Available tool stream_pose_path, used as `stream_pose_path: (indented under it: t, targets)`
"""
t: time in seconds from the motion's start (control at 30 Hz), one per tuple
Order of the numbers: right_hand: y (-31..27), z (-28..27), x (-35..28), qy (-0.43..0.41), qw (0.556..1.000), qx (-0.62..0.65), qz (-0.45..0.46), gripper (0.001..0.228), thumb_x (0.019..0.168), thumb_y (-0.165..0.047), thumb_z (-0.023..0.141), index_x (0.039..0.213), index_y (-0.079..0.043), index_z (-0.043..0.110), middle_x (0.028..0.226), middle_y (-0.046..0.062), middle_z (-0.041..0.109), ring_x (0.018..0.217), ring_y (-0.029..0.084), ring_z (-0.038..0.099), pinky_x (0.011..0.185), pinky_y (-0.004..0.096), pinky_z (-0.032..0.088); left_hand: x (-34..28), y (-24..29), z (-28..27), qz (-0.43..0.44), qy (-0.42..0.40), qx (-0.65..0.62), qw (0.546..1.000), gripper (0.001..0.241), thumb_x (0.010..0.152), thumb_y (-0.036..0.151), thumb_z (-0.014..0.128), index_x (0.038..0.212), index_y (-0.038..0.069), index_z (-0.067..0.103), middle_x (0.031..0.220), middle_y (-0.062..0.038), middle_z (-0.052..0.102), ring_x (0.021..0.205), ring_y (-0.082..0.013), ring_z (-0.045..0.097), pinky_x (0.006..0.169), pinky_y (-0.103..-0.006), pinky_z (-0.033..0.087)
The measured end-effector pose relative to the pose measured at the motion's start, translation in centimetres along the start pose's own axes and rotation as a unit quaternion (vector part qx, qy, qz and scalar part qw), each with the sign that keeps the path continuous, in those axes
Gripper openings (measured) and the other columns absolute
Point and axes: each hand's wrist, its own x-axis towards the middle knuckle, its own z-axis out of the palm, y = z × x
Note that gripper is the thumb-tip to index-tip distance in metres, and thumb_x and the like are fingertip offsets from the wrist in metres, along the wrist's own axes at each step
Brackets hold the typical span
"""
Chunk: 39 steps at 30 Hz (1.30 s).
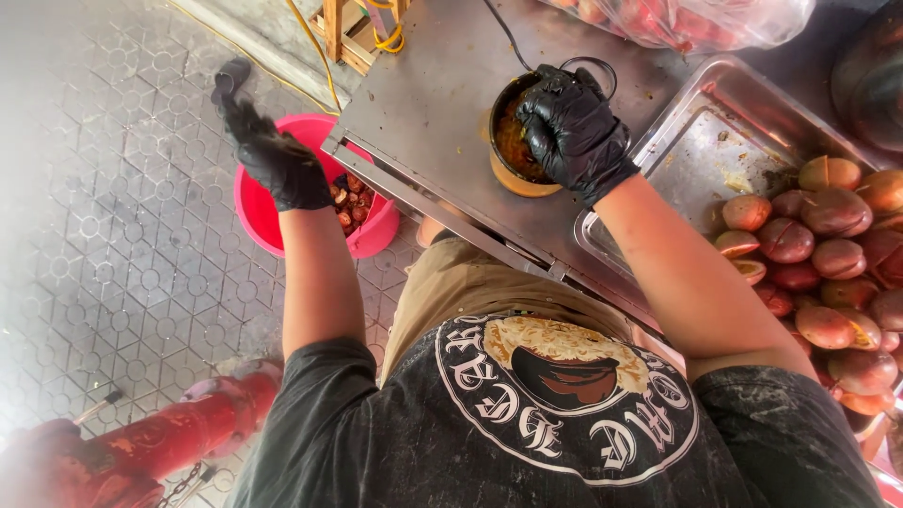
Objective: Cutting passion fruit in half and scooping the pulp into a container.
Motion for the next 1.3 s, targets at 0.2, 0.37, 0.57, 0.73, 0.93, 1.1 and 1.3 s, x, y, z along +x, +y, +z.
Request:
stream_pose_path:
  t: [0.2,0.37,0.57,0.73,0.93,1.1,1.3]
  targets:
    - [1.2,1.1,-0.8,-0.041,0.998,0.003,0.05,0.03,0.091,-0.007,0.072,0.12,-0.007,0.067,0.127,0.014,0.067,0.126,0.04,0.06,0.107,0.052,0.047,-7.1,2.8,6.2,0.031,-0.127,-0.011,0.991,0.062,0.105,0.046,0.042,0.16,0.019,0.041,0.171,-0.006,0.034,0.161,-0.0292,0.021,0.126,-0.0501,0.004]
    - [0.9,2.0,-0.9,-0.045,0.909,0.247,0.331,0.028,0.092,-0.014,0.058,0.118,-0.018,0.067,0.119,0.004,0.068,0.113,0.027,0.066,0.101,0.047,0.056,-8.9,1.7,7.1,0.037,-0.198,-0.058,0.978,0.055,0.114,0.042,0.044,0.161,0.012,0.047,0.164,-0.005,0.049,0.156,-0.0268,0.039,0.131,-0.0483,0.018]
    - [-0.9,0.4,-1.1,-0.04,0.984,-0.084,0.151,0.022,0.107,-0.022,0.068,0.128,-0.015,0.069,0.131,0.011,0.068,0.128,0.035,0.061,0.122,0.067,0.02,-10.9,3.5,8.3,0.002,-0.221,-0.06,0.973,0.055,0.114,0.044,0.042,0.16,0.014,0.047,0.162,-0.002,0.05,0.151,-0.0217,0.045,0.126,-0.0444,0.027]
    - [-1.5,0.0,-0.9,-0.041,0.982,-0.121,0.14,0.024,0.105,-0.022,0.069,0.127,-0.013,0.068,0.133,0.013,0.067,0.13,0.035,0.06,0.122,0.067,0.019,-11.9,3.7,8.7,-0.007,-0.228,-0.039,0.973,0.053,0.113,0.041,0.044,0.159,0.014,0.048,0.159,-0.001,0.053,0.15,-0.0201,0.046,0.125,-0.043,0.027]
    - [-2.1,-0.1,0.1,-0.082,0.981,-0.126,0.122,0.027,0.095,-0.022,0.072,0.121,-0.014,0.071,0.128,0.015,0.067,0.13,0.039,0.059,0.12,0.068,0.02,-13.7,4.0,9.8,-0.026,-0.281,-0.034,0.959,0.055,0.111,0.046,0.043,0.159,0.017,0.047,0.159,0.002,0.053,0.152,-0.0159,0.043,0.126,-0.0401,0.024]
    - [-0.3,0.7,-0.3,-0.082,0.984,-0.11,0.11,0.024,0.098,-0.022,0.074,0.12,-0.012,0.072,0.128,0.014,0.068,0.13,0.038,0.06,0.122,0.07,0.021,-14.8,3.8,9.7,-0.008,-0.316,0.001,0.949,0.061,0.108,0.054,0.044,0.158,0.019,0.049,0.158,0.004,0.054,0.151,-0.0142,0.044,0.124,-0.0386,0.024]
    - [0.4,1.2,-1.5,-0.029,0.994,-0.058,0.09,0.029,0.096,-0.014,0.075,0.124,-0.013,0.071,0.132,0.012,0.07,0.136,0.038,0.058,0.121,0.067,0.022,-14.4,2.6,9.0,-0.046,-0.306,-0.032,0.95,0.055,0.111,0.048,0.048,0.155,0.016,0.051,0.155,0.002,0.056,0.146,-0.0158,0.048,0.123,-0.0381,0.028]
